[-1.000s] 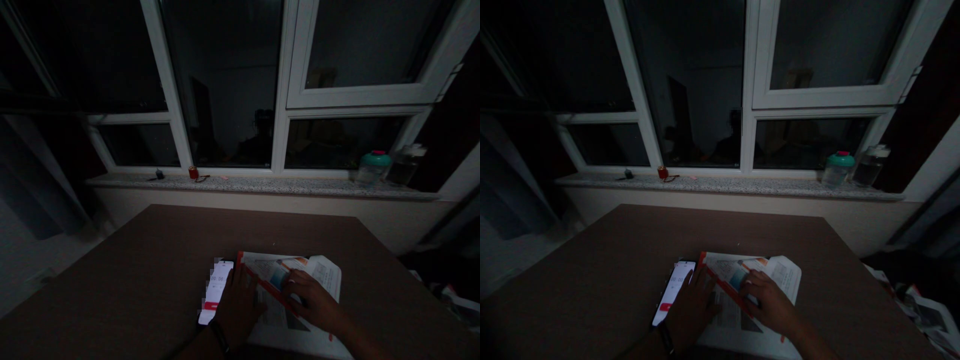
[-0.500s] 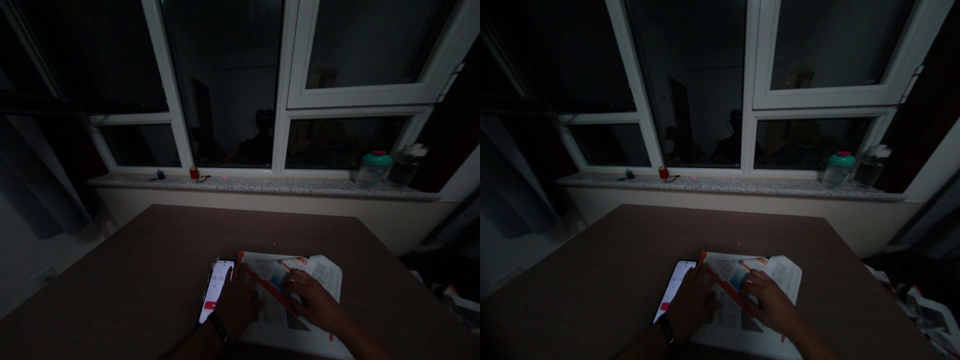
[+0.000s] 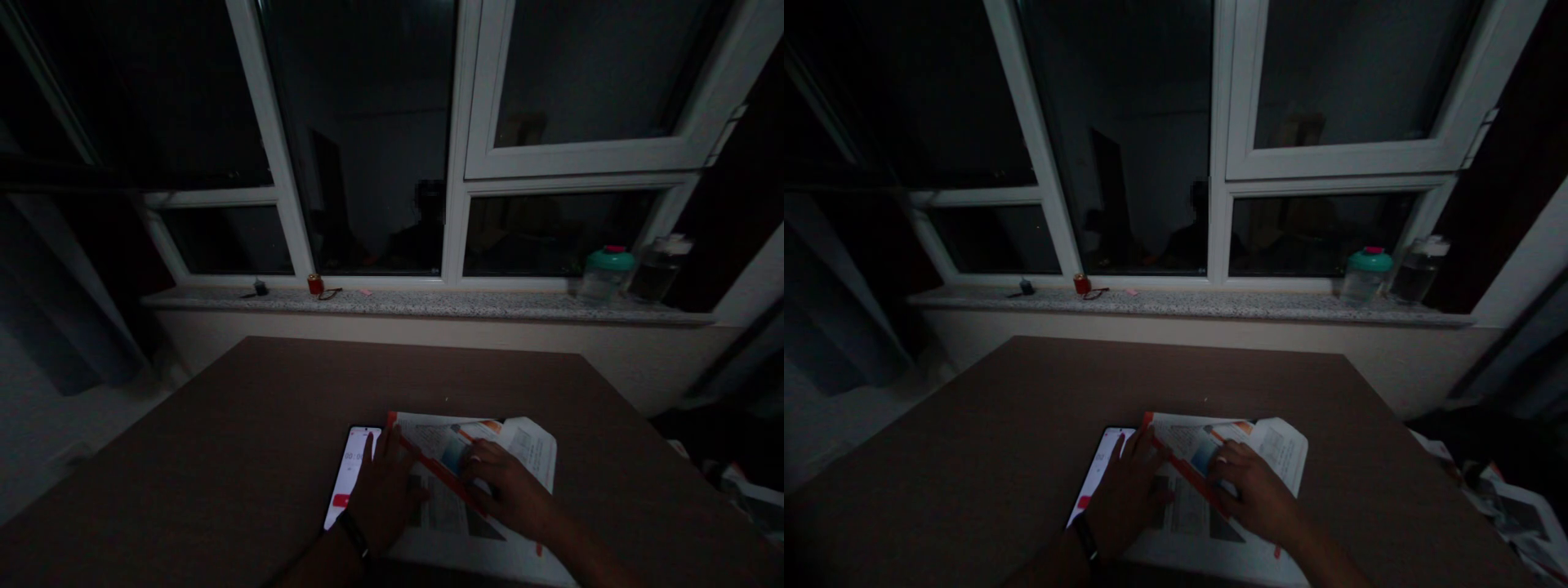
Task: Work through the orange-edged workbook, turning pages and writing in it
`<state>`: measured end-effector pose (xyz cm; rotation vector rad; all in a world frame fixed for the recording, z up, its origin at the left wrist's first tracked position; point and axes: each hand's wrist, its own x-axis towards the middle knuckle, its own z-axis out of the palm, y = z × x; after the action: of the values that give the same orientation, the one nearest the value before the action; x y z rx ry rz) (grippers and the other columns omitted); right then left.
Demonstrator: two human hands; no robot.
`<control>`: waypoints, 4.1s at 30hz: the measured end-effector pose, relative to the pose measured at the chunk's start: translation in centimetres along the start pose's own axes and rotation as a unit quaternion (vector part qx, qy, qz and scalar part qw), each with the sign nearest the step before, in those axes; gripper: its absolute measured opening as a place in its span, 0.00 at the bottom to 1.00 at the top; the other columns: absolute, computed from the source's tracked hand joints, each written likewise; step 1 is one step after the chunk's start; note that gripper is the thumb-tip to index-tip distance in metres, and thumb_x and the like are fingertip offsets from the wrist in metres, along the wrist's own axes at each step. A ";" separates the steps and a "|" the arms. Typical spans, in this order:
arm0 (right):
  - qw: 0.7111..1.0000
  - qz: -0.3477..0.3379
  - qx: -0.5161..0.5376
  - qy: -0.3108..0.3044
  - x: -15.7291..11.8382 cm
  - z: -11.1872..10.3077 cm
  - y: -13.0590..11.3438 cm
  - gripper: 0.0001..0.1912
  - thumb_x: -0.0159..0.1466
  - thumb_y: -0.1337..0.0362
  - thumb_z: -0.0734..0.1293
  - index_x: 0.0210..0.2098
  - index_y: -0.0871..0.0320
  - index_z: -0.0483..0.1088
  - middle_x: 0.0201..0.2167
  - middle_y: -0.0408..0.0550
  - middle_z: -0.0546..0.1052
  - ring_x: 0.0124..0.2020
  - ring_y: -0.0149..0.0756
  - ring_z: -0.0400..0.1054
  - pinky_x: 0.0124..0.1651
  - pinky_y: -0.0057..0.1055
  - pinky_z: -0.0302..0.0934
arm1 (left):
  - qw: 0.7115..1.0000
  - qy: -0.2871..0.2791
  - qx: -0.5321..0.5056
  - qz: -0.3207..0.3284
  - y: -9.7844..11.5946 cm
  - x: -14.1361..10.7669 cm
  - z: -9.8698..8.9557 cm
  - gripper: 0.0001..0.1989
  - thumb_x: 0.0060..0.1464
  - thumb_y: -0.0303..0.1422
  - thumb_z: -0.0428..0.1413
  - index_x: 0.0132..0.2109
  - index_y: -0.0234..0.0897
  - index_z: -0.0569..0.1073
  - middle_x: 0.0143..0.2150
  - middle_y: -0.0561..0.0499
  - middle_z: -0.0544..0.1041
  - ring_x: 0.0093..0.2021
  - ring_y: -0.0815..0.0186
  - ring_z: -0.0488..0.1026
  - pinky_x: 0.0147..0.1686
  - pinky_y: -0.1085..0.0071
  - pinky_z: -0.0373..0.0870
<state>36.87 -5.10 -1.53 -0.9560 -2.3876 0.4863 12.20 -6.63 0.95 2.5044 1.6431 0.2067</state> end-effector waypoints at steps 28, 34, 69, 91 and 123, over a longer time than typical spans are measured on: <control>1.000 -0.006 -0.008 -0.003 -0.2 0.0 0.0 0.10 0.60 0.73 0.64 0.39 0.53 0.72 0.40 0.47 0.75 0.44 0.39 0.66 0.48 0.38 0.60 | 0.998 0.038 -0.021 0.048 0.1 -0.1 2.0 0.27 0.56 0.37 0.61 0.61 0.38 0.66 0.65 0.40 0.61 0.66 0.46 0.54 0.63 0.47 0.51; 1.000 -0.008 -0.010 -0.008 -0.1 -0.1 -0.2 0.10 0.60 0.73 0.64 0.39 0.53 0.71 0.40 0.46 0.75 0.44 0.39 0.66 0.48 0.37 0.59 | 0.997 0.045 -0.017 0.055 0.1 -0.1 1.8 0.27 0.55 0.34 0.60 0.61 0.37 0.66 0.65 0.40 0.61 0.66 0.46 0.54 0.62 0.46 0.52; 1.000 0.005 -0.006 -0.008 -0.2 -0.2 -0.2 0.10 0.61 0.72 0.64 0.39 0.53 0.72 0.40 0.47 0.75 0.44 0.39 0.66 0.47 0.37 0.60 | 1.000 0.019 0.011 -0.013 0.0 0.1 1.5 0.27 0.61 0.43 0.56 0.63 0.38 0.65 0.66 0.41 0.60 0.68 0.49 0.49 0.64 0.47 0.43; 0.999 0.003 -0.007 -0.041 -0.2 -0.8 -0.7 0.11 0.59 0.74 0.64 0.38 0.53 0.73 0.38 0.45 0.75 0.43 0.39 0.66 0.47 0.36 0.59 | 1.000 -0.012 -0.023 -0.008 1.0 -0.8 2.0 0.33 0.58 0.44 0.59 0.65 0.32 0.62 0.68 0.37 0.56 0.67 0.46 0.49 0.64 0.49 0.48; 1.000 0.007 0.020 -0.014 -0.1 -0.7 -0.5 0.08 0.63 0.71 0.64 0.36 0.54 0.73 0.37 0.47 0.75 0.42 0.39 0.67 0.45 0.36 0.61 | 1.000 -0.014 0.002 -0.013 0.0 -0.4 0.2 0.33 0.52 0.47 0.63 0.63 0.47 0.66 0.66 0.41 0.59 0.67 0.42 0.50 0.62 0.40 0.42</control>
<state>37.07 -5.38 -0.76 -0.9548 -2.3882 0.5537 12.07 -7.04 0.71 2.4762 1.6671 0.1649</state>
